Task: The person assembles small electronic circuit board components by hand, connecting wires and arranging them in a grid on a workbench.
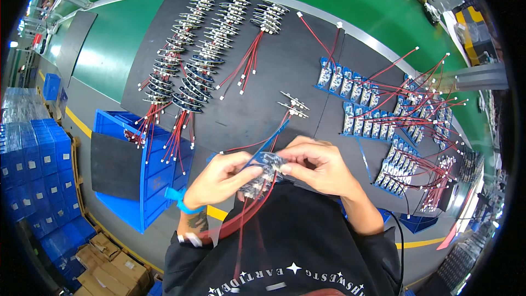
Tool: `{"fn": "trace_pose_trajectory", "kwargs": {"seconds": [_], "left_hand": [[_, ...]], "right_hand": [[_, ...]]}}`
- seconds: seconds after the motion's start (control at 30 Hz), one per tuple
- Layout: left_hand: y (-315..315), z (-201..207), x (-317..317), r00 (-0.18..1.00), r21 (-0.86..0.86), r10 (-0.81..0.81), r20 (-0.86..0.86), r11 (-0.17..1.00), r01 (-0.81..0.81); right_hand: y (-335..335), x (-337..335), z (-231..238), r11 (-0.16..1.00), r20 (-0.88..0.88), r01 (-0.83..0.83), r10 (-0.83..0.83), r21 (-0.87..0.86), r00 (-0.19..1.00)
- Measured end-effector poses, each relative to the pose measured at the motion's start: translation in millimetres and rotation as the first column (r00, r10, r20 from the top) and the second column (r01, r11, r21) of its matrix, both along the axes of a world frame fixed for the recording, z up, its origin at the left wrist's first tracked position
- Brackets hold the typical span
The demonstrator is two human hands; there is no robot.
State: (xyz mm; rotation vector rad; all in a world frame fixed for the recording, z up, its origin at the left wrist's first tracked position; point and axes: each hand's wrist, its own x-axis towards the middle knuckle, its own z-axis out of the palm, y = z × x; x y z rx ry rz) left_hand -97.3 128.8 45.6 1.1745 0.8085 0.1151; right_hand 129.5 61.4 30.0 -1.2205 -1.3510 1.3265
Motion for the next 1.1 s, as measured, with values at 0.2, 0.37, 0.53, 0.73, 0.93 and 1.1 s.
{"fn": "trace_pose_trajectory", "kwargs": {"seconds": [0.2,0.37,0.53,0.73,0.93,1.1], "left_hand": [[12.6,-40.5,-21.1,0.922,-0.312,0.097,0.374,0.950,0.026],[16.2,-29.0,-56.0,0.858,-0.090,0.488,0.158,0.873,-0.480],[8.0,-1.6,-43.2,0.915,0.096,0.402,0.027,0.910,-0.402],[13.2,-15.6,-16.8,0.982,0.016,0.177,0.059,0.984,-0.179],[7.6,-27.0,-11.0,0.975,-0.007,0.219,0.028,0.976,-0.219],[-3.2,-51.6,-28.9,0.718,-0.330,0.239,0.653,0.944,-0.014]], "right_hand": [[13.2,9.7,-17.0,0.993,0.004,0.069,-0.069,0.091,0.998],[30.0,17.9,-34.2,0.876,0.412,0.091,-0.312,0.474,0.856],[20.6,-6.7,-8.0,0.957,0.128,0.130,-0.167,0.259,0.978],[18.5,-8.2,-11.4,0.984,-0.073,-0.079,0.092,0.158,0.993],[15.2,-11.1,-4.5,0.999,-0.041,0.019,-0.018,0.027,0.999],[14.8,1.5,-11.2,0.984,0.024,0.089,-0.094,0.151,0.995]]}}
